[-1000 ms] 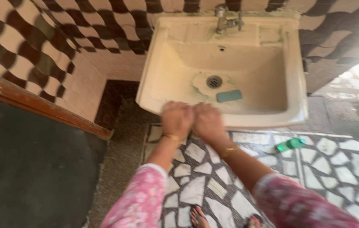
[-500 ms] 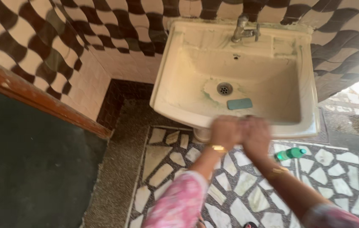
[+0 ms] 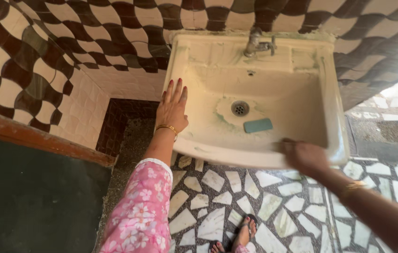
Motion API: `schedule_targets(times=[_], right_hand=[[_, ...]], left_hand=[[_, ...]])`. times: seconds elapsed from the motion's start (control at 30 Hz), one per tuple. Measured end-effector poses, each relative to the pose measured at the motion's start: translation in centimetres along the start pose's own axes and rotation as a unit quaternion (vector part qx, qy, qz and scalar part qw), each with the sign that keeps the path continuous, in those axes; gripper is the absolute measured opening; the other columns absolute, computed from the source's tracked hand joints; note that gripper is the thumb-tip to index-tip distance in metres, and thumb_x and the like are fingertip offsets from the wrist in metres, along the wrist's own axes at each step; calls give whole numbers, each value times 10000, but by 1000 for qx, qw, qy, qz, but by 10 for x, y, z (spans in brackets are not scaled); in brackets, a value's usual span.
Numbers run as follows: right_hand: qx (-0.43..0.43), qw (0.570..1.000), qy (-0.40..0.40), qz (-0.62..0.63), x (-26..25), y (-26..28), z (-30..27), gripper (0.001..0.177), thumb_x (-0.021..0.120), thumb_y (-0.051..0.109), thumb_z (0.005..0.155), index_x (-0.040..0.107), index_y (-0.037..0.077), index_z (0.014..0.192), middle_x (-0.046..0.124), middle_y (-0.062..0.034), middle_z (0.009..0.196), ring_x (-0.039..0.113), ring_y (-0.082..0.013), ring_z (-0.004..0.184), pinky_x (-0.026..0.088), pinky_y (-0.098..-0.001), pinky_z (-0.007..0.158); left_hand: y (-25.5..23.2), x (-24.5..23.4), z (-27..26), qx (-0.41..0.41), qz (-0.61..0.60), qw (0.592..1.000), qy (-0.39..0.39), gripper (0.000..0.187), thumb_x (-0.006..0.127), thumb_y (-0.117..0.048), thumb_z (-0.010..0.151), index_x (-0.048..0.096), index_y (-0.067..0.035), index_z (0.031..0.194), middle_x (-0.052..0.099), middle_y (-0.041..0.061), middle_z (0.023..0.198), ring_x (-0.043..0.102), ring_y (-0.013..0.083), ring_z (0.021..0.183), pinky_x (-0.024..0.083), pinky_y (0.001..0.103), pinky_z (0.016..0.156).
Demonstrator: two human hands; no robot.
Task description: The person scrubs a white pedestal sink using a blue sponge and a steel wool pad. They clean the basin, faucet, and pedestal, then rinse the sink and their hands under running water.
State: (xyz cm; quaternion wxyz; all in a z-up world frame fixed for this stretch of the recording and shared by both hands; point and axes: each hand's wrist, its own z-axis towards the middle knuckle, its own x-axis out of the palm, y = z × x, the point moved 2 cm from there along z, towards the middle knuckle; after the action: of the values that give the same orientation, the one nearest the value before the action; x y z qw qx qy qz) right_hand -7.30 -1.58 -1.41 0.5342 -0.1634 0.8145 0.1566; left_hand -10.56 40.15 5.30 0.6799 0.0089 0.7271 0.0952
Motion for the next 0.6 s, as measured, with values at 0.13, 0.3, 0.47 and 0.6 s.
schedule_targets(times=[0.13, 0.3, 0.47, 0.6], right_hand=[[39, 996, 64, 55, 30, -29, 100, 745, 410, 605, 951, 214, 141, 1500, 90, -173, 1550, 107, -379, 1391, 187, -563, 1119], [81, 980, -82, 161, 69, 104, 218, 1230, 478, 807, 814, -22, -15, 1579, -238, -301, 1618, -243, -480, 1488, -96, -687, 1123], [-157, 957, -159, 183, 37, 226, 204, 905, 304, 533, 1077, -1, -137, 1604, -74, -350, 1667, -122, -527, 1528, -76, -686, 1196], [-374, 922, 92, 30, 26, 145, 149, 759, 247, 522, 1056, 16, 77, 1625, -10, -130, 1716, -66, -294, 1580, -71, -507, 1244]], left_hand=[[1, -12, 30, -39, -69, 997, 12, 1102, 854, -349, 768, 167, -229, 1622, -16, 82, 1703, 33, 313, 1565, 178, 389, 1267], [8, -8, 71, -64, -102, 993, -10, 1202, 888, -296, 717, 90, -302, 1616, -21, 89, 1686, 124, 314, 1532, 236, 375, 1222], [11, -5, 104, -60, -109, 992, -16, 1216, 892, -237, 718, 96, -301, 1636, 32, 61, 1712, 166, 328, 1555, 279, 363, 1228], [18, -15, 117, -62, -134, 989, -7, 1229, 906, -261, 701, 89, -298, 1618, 14, 57, 1700, 139, 323, 1549, 257, 364, 1233]])
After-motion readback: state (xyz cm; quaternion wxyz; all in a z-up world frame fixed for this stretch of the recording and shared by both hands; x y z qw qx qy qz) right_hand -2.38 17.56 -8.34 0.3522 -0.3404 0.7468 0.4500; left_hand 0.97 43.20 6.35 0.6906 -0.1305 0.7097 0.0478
